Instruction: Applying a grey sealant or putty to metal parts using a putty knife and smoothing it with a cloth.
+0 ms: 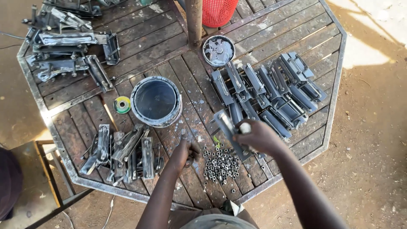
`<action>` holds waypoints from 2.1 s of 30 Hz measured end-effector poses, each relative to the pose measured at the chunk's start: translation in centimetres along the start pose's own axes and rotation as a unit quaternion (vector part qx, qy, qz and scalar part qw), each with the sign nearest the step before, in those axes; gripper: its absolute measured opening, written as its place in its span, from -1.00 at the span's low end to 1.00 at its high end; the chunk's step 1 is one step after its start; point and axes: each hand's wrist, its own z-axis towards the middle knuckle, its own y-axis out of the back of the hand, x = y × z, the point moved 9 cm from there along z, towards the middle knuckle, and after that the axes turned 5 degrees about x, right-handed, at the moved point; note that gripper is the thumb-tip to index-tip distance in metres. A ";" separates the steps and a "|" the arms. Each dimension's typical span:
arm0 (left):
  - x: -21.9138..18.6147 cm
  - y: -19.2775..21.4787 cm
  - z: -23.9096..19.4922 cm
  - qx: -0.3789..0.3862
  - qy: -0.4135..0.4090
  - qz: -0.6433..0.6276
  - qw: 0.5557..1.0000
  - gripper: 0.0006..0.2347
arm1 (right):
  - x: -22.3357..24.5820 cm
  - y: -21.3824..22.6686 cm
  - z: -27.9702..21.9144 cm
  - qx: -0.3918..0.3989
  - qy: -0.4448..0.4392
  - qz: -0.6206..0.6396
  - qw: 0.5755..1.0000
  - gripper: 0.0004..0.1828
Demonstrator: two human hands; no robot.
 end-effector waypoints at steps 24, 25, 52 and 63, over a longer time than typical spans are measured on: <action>1.9 4.7 7.9 -0.173 0.063 0.087 0.979 -0.61 | -2.0 16.8 31.8 -0.100 -0.149 -0.219 0.959 -0.26; 2.3 5.1 7.8 -0.174 0.063 0.086 0.979 -0.61 | -1.8 16.6 31.5 -0.099 -0.148 -0.220 0.959 -0.26; 2.8 16.1 -4.8 -0.488 0.045 0.496 0.717 -0.54 | 0.8 -21.8 10.2 0.117 0.009 0.473 0.873 -0.58; -4.1 7.7 -17.0 -0.270 -0.190 0.065 0.942 -0.68 | 5.9 -24.8 6.1 0.057 0.156 0.295 0.941 -0.56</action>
